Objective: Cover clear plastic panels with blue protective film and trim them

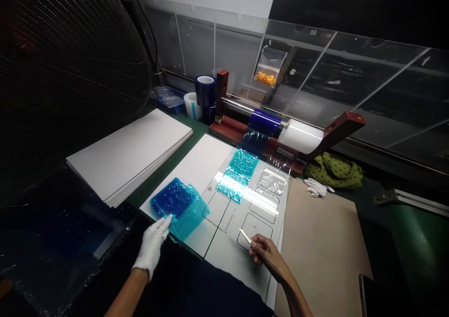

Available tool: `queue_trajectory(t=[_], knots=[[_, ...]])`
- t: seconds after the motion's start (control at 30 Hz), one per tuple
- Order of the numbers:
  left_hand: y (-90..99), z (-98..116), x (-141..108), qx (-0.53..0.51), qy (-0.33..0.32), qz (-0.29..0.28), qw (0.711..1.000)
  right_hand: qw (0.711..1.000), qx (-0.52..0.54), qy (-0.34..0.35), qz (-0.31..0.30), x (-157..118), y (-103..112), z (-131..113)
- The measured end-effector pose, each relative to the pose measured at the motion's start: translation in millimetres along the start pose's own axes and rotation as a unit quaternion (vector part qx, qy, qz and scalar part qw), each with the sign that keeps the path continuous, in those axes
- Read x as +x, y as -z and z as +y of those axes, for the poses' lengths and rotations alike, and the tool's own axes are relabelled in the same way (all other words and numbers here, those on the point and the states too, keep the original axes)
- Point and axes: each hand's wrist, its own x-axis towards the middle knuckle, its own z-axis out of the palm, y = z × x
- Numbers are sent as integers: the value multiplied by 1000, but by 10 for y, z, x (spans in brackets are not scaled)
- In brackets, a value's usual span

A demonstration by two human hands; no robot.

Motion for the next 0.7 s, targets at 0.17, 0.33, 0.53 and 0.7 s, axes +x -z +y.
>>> queue_trajectory(t=[0.17,0.33,0.53,0.7], knots=[[239,296,324,21,-15,66,997,1000,2,0,-16,-9,-25,-59],[204,340,463,51,-30,68,996,1000,-3,2,-10,2,-36,-128],[179,405,433,141,-74,90,983,1000,-16,7,-7,-8,-27,-119],[324,567,210,280,-183,189,923,996,-63,33,46,14,47,-115]])
